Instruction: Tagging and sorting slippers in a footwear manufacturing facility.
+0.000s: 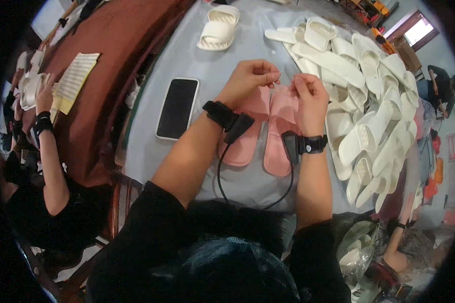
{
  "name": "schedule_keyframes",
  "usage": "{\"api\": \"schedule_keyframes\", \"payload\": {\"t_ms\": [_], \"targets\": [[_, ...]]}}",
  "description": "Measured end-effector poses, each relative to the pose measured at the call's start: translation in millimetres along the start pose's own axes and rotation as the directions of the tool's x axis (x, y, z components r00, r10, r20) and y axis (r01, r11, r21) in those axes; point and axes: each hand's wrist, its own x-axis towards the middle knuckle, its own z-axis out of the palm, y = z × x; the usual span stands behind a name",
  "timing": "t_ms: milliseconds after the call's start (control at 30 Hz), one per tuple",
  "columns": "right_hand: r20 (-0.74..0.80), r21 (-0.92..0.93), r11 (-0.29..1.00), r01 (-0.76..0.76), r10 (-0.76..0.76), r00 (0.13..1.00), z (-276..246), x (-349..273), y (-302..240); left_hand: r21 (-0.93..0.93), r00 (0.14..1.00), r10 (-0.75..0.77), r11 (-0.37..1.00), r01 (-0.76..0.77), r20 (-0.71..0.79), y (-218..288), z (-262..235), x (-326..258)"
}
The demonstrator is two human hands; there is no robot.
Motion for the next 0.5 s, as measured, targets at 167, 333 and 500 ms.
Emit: {"api": "schedule_keyframes", "payload": {"t_ms": [167,333,500], "targets": [[0.022,0.157,0.986,-0.046,0.043,0.999,2.1,-5.4,15.9,0.117,1.0,0.003,0.993,-0.001,-0.015,-8.0,2.4,-6.8],[0.04,0.245,0.967,-0.068,0.06,0.997,2.7,-6.0,19.7,0.216,1.0,0.019,0.976,-0.022,0.016,-6.9,5.4,-13.5],[0.032,0.239,0.97,-0.053,0.047,0.998,-0.8,-3.2,18.7,0.232,0.998,0.057,0.971,-0.056,0.002,-8.8,9.8,-8.0]]}}
